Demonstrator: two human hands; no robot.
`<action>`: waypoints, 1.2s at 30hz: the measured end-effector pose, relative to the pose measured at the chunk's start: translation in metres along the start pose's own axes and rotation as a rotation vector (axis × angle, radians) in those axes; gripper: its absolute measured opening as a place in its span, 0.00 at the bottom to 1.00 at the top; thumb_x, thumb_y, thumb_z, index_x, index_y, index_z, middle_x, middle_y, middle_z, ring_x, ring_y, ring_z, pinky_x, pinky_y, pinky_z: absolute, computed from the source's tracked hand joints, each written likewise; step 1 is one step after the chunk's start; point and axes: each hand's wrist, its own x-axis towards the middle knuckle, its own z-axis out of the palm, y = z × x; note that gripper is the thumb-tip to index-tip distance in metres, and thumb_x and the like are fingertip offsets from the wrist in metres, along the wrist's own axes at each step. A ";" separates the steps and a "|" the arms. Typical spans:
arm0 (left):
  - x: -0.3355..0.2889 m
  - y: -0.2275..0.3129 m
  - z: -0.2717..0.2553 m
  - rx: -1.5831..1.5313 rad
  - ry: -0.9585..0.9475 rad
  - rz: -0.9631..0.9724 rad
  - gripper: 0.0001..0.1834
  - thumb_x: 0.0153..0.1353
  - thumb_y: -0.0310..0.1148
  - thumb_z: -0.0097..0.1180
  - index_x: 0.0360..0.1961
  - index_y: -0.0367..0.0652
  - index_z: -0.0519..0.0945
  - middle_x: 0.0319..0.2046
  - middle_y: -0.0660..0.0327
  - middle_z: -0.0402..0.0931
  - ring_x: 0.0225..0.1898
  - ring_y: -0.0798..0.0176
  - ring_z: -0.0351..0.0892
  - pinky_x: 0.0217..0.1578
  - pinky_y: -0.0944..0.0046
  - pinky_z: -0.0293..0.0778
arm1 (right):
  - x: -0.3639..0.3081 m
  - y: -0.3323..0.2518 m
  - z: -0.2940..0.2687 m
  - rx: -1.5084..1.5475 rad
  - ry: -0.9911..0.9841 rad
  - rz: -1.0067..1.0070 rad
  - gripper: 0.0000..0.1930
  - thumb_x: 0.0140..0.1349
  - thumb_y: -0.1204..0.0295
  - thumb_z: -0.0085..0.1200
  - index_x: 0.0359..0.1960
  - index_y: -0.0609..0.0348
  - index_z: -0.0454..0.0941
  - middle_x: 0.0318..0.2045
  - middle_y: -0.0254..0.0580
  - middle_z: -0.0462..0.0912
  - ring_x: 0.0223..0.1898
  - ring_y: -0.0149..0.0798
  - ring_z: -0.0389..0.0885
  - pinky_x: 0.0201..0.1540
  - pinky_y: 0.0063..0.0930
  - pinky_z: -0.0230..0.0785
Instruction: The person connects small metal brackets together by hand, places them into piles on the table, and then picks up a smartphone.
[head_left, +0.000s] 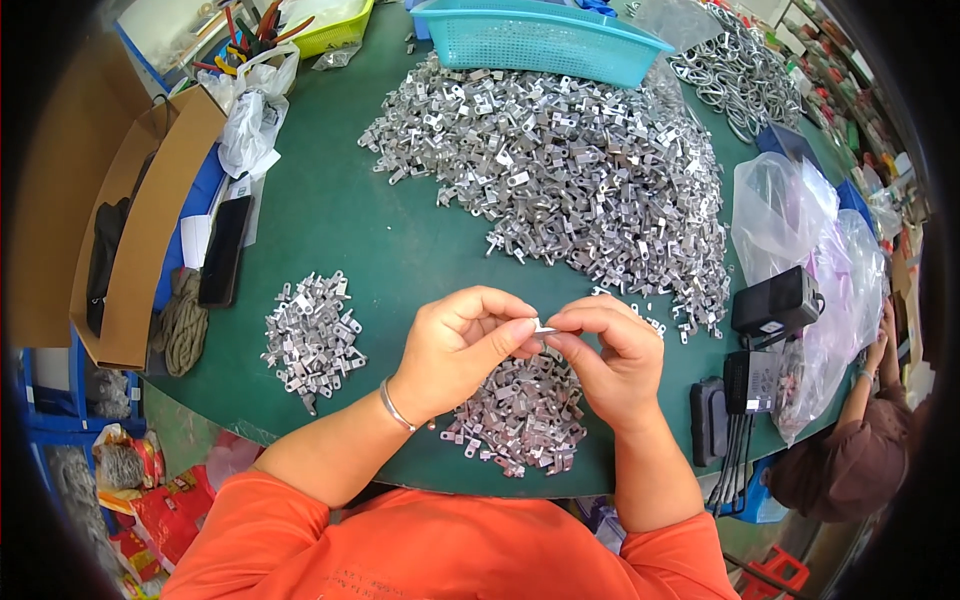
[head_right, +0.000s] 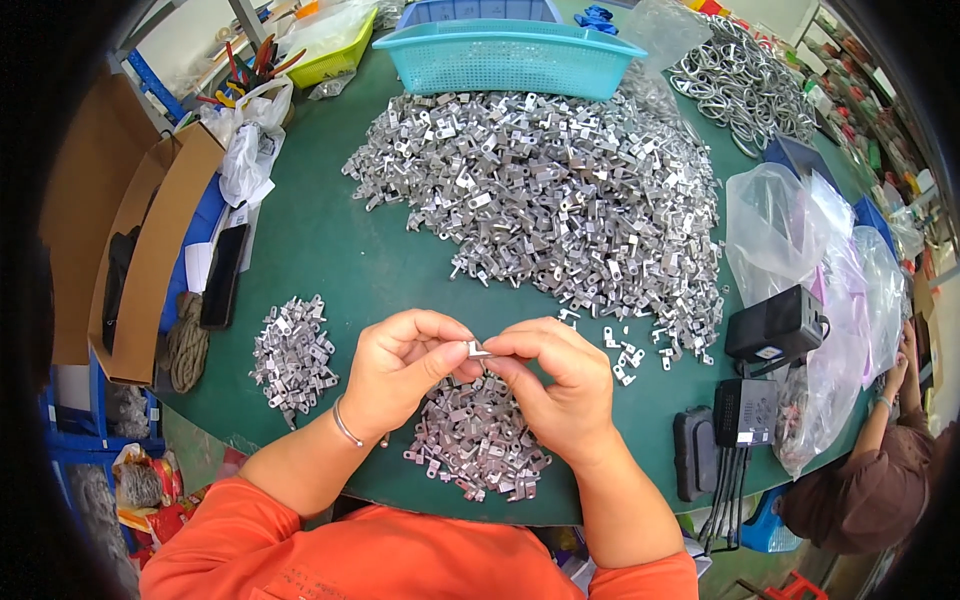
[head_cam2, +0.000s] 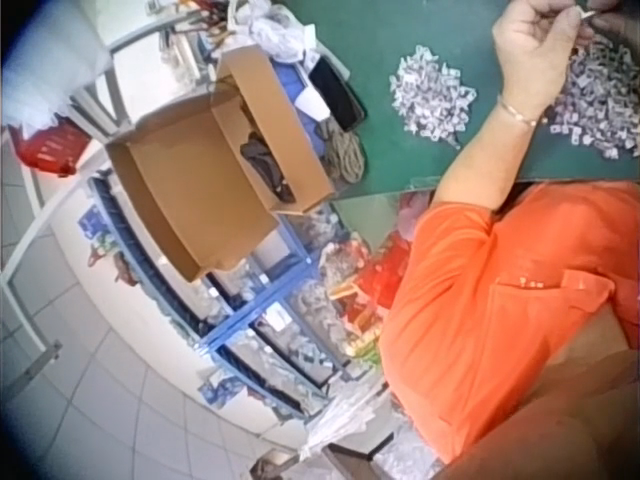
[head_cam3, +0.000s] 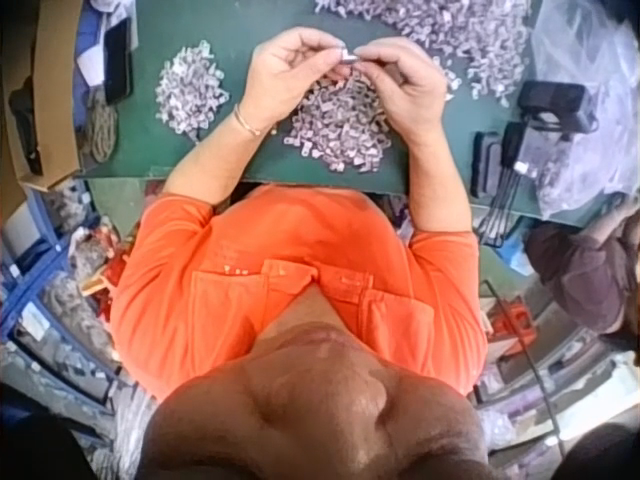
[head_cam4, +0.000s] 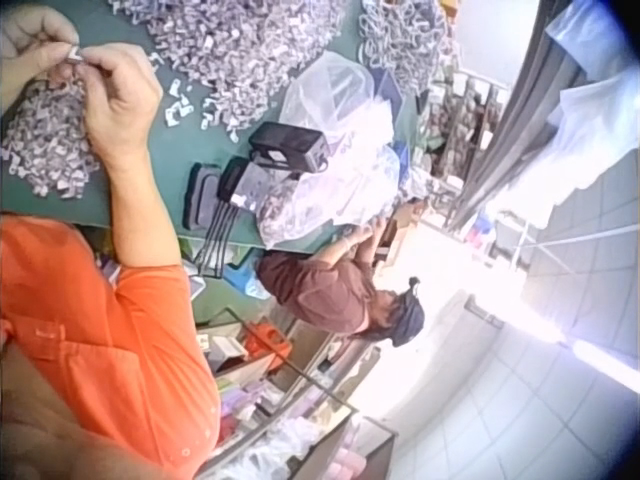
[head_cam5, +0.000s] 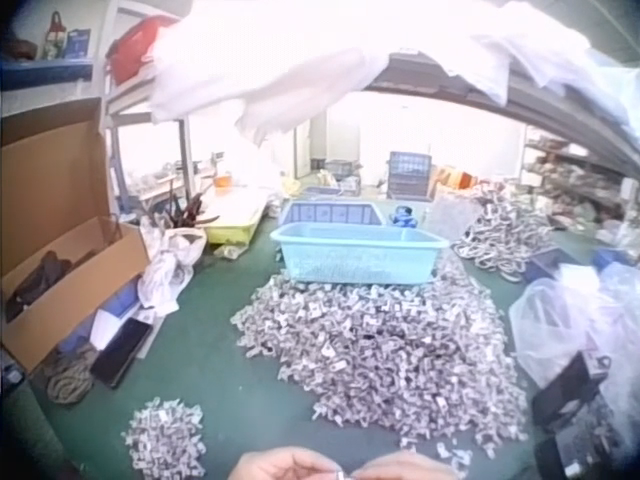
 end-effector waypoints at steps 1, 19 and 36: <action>0.000 -0.002 -0.001 0.000 0.001 0.001 0.09 0.62 0.22 0.56 0.42 0.31 0.75 0.38 0.55 0.78 0.39 0.65 0.81 0.41 0.66 0.80 | -0.001 0.000 0.001 0.094 0.001 0.090 0.09 0.49 0.84 0.62 0.34 0.64 0.81 0.31 0.41 0.82 0.32 0.35 0.80 0.35 0.24 0.73; 0.002 -0.010 0.003 0.289 0.028 0.304 0.12 0.55 0.17 0.59 0.42 0.33 0.77 0.42 0.56 0.75 0.41 0.65 0.80 0.42 0.68 0.80 | -0.005 0.006 0.005 0.246 0.056 0.152 0.08 0.52 0.85 0.61 0.35 0.67 0.80 0.34 0.43 0.81 0.35 0.32 0.80 0.37 0.23 0.75; -0.004 -0.005 -0.004 0.403 0.052 0.344 0.11 0.51 0.10 0.55 0.34 0.34 0.76 0.41 0.56 0.71 0.42 0.65 0.74 0.44 0.68 0.75 | -0.006 -0.034 -0.070 -0.380 0.118 0.142 0.05 0.56 0.76 0.58 0.28 0.67 0.78 0.20 0.48 0.77 0.23 0.43 0.78 0.26 0.33 0.68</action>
